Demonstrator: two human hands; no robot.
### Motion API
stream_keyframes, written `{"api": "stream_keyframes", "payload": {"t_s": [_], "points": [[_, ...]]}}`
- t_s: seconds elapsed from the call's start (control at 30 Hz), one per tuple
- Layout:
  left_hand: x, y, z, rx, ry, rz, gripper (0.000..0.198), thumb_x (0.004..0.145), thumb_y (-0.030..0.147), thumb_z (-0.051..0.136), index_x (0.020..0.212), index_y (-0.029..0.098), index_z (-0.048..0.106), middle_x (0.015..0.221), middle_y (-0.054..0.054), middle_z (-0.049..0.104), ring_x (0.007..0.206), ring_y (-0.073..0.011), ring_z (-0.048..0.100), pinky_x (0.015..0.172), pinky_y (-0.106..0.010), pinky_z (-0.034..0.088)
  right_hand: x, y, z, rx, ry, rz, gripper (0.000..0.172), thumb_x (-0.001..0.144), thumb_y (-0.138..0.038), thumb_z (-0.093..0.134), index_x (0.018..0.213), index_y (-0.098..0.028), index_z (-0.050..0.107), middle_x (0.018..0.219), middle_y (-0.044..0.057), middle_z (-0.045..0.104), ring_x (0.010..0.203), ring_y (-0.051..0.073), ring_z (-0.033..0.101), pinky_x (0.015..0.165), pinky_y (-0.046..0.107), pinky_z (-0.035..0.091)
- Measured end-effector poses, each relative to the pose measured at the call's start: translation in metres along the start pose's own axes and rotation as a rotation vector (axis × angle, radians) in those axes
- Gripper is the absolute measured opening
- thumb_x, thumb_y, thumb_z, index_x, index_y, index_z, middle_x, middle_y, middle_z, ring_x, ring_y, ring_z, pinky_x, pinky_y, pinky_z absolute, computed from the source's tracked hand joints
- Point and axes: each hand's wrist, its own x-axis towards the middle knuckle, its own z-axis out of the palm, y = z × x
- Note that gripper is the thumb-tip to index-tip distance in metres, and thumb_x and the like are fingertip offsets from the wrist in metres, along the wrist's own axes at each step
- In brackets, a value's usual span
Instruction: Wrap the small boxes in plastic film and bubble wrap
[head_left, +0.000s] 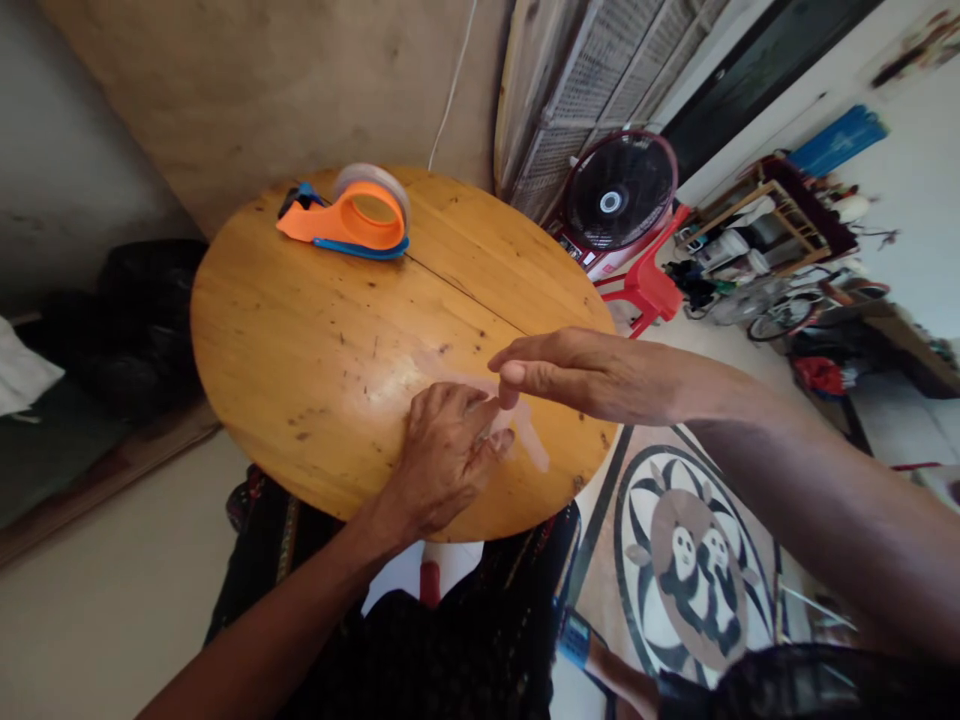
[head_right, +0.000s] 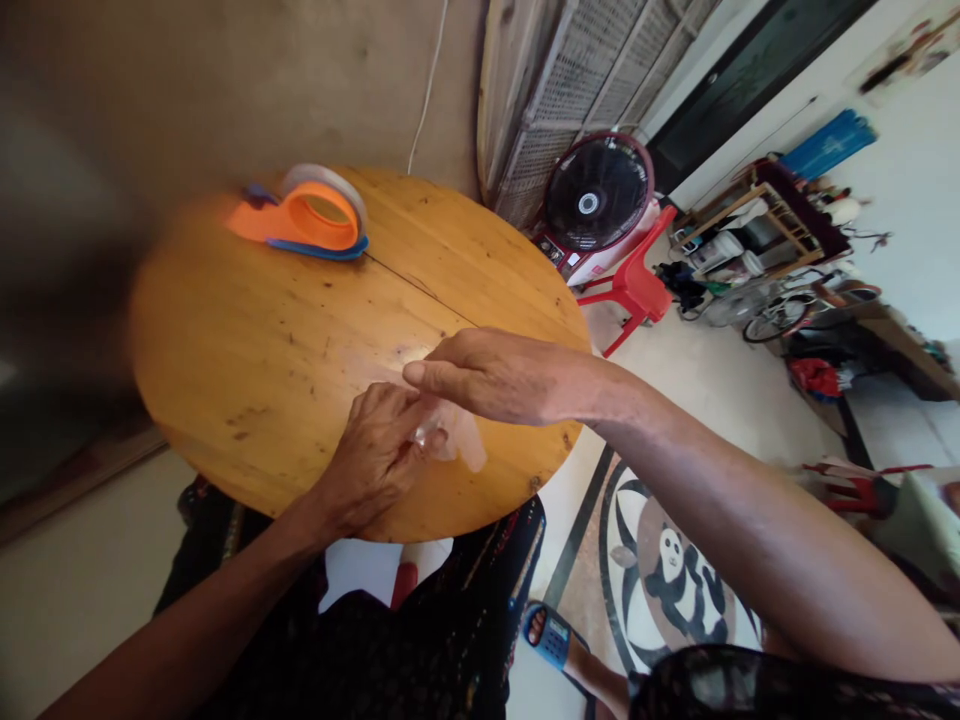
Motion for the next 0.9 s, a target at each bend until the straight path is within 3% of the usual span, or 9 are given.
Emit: {"api": "stream_keyframes", "payload": {"t_s": [0.1, 0.23, 0.43, 0.57, 0.77, 0.9], "points": [[0.0, 0.0, 0.0, 0.024, -0.016, 0.006, 0.031, 0.098, 0.038, 0.049, 0.119, 0.021, 0.065, 0.118, -0.009, 0.062, 0.112, -0.028, 0.048, 0.099, -0.048, 0.039, -0.01, 0.001, -0.008, 0.053, -0.115, 0.024, 0.035, 0.096, -0.051, 0.055, 0.091, -0.023, 0.075, 0.089, 0.002, 0.073, 0.092, 0.02, 0.067, 0.085, 0.034, 0.053], [0.0, 0.0, 0.0, 0.043, -0.018, 0.004, 0.031, 0.098, 0.034, 0.048, 0.12, 0.021, 0.065, 0.12, -0.01, 0.061, 0.114, -0.0284, 0.048, 0.1, -0.049, 0.04, -0.035, 0.009, -0.003, 0.035, -0.04, 0.088, 0.034, 0.096, -0.043, 0.054, 0.117, -0.019, 0.067, 0.115, 0.007, 0.071, 0.105, 0.023, 0.067, 0.09, 0.038, 0.054], [0.0, 0.0, 0.002, 0.07, -0.01, 0.016, 0.035, 0.096, 0.028, 0.049, 0.128, 0.023, 0.063, 0.119, -0.01, 0.06, 0.113, -0.028, 0.049, 0.099, -0.048, 0.041, -0.061, 0.025, 0.049, -0.19, 0.124, 0.13, 0.072, 0.081, -0.044, 0.071, 0.142, -0.014, 0.049, 0.142, 0.018, 0.057, 0.128, 0.032, 0.057, 0.105, 0.05, 0.047], [0.0, 0.002, 0.002, 0.087, -0.005, 0.025, 0.038, 0.096, 0.025, 0.048, 0.132, 0.024, 0.06, 0.12, -0.009, 0.06, 0.113, -0.0272, 0.049, 0.097, -0.047, 0.042, -0.054, 0.032, 0.074, -0.226, 0.257, 0.122, 0.056, 0.084, -0.031, 0.063, 0.136, -0.011, 0.055, 0.128, 0.017, 0.067, 0.116, 0.029, 0.065, 0.099, 0.045, 0.051], [0.002, 0.002, 0.003, 0.098, -0.026, 0.018, 0.038, 0.094, 0.023, 0.051, 0.131, 0.022, 0.062, 0.119, -0.009, 0.061, 0.111, -0.0273, 0.048, 0.096, -0.048, 0.042, -0.041, 0.038, 0.071, -0.074, 0.403, 0.152, 0.026, 0.093, -0.029, 0.053, 0.107, -0.018, 0.072, 0.105, 0.008, 0.076, 0.095, 0.021, 0.071, 0.086, 0.033, 0.052], [0.003, 0.002, 0.004, 0.087, -0.02, 0.009, 0.041, 0.095, 0.026, 0.05, 0.135, 0.024, 0.059, 0.118, -0.009, 0.061, 0.11, -0.0268, 0.048, 0.096, -0.048, 0.041, -0.036, 0.05, 0.065, 0.132, 0.412, 0.146, 0.031, 0.098, -0.037, 0.05, 0.092, -0.018, 0.072, 0.09, 0.004, 0.075, 0.084, 0.016, 0.068, 0.077, 0.027, 0.05]]}}
